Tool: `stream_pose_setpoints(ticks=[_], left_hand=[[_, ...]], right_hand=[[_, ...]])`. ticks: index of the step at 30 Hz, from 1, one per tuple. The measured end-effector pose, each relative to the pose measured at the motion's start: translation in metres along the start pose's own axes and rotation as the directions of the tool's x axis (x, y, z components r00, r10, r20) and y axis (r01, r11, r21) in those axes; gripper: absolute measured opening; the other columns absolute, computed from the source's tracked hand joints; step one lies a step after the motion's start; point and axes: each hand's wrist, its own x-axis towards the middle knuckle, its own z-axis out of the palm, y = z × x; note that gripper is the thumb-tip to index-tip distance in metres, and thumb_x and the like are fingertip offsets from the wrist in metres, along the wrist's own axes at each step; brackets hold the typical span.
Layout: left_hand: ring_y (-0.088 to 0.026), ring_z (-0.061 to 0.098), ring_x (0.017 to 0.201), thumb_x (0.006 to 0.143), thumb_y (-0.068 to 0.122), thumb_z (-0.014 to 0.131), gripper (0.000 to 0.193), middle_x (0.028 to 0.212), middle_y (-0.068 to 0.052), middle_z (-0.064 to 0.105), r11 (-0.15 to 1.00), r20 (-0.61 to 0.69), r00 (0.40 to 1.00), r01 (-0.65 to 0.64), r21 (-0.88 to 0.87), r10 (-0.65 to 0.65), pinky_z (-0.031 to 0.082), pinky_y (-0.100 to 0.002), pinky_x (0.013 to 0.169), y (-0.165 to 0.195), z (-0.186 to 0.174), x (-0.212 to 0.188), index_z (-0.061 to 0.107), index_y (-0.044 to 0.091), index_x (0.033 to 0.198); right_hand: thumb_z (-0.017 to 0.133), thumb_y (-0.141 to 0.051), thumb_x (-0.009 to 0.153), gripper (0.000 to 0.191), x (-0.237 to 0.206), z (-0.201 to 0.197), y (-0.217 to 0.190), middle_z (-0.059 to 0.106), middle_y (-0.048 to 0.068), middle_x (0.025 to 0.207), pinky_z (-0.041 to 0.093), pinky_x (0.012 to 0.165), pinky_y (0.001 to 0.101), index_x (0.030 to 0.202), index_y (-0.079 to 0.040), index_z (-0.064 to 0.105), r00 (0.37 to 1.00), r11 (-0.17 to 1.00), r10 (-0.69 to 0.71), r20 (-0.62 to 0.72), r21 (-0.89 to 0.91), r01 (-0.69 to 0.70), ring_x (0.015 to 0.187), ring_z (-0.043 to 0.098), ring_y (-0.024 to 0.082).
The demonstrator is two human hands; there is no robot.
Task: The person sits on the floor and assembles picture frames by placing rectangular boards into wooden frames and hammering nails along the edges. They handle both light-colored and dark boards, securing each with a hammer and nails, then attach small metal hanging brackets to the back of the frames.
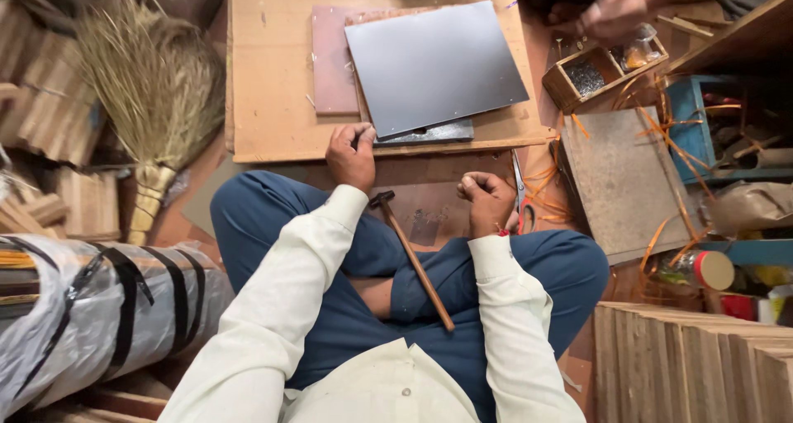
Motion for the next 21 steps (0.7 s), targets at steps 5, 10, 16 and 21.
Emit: stream_pose_setpoints(ticks=[5,10,16,21], left_hand=[[-0.027,0.071,0.084,0.086,0.009,0.077,0.012,0.094,-0.012,0.072,0.998,0.158,0.985,0.062,0.013,-0.064,0.056,-0.036,0.078,0.041,0.008,-0.012,0.076,0.004,0.096],[-0.031,0.071,0.094,0.080,0.011,0.080,0.025,0.104,-0.015,0.071,0.972,0.208,0.977,-0.089,0.218,0.043,0.056,-0.040,0.086,0.059,0.030,-0.003,0.075,0.003,0.103],[-0.036,0.051,0.130,0.068,0.034,0.091,0.071,0.138,-0.016,0.059,0.812,0.407,0.913,-0.254,0.525,0.023,0.044,-0.045,0.108,0.092,0.058,0.092,0.063,0.006,0.127],[-0.032,0.040,0.144,0.069,0.054,0.088,0.094,0.152,-0.013,0.047,0.669,0.474,0.845,-0.206,0.714,-0.246,0.039,-0.051,0.113,0.120,0.089,0.143,0.049,0.012,0.144]], right_hand=[[0.069,-0.007,0.094,0.013,-0.002,0.008,-0.025,0.071,0.007,0.083,0.060,0.066,0.0308,0.105,0.000,0.071,0.961,0.840,0.222,0.165,0.469,-0.274,0.070,0.071,0.018],[0.069,-0.005,0.092,0.020,-0.015,0.009,-0.038,0.071,0.006,0.084,0.059,0.064,0.0294,0.111,0.000,0.071,0.992,0.895,0.098,0.078,0.429,-0.122,0.069,0.069,0.016],[0.071,-0.002,0.092,0.011,-0.009,-0.001,-0.026,0.065,0.009,0.072,0.047,0.054,0.0282,0.103,0.000,0.069,0.992,0.876,0.078,0.097,0.468,-0.114,0.059,0.058,0.016],[0.072,-0.004,0.092,0.012,0.000,0.018,-0.005,0.073,0.005,0.099,0.055,0.071,0.0282,0.101,0.002,0.070,0.987,0.892,0.029,0.160,0.442,-0.098,0.078,0.066,0.013]])
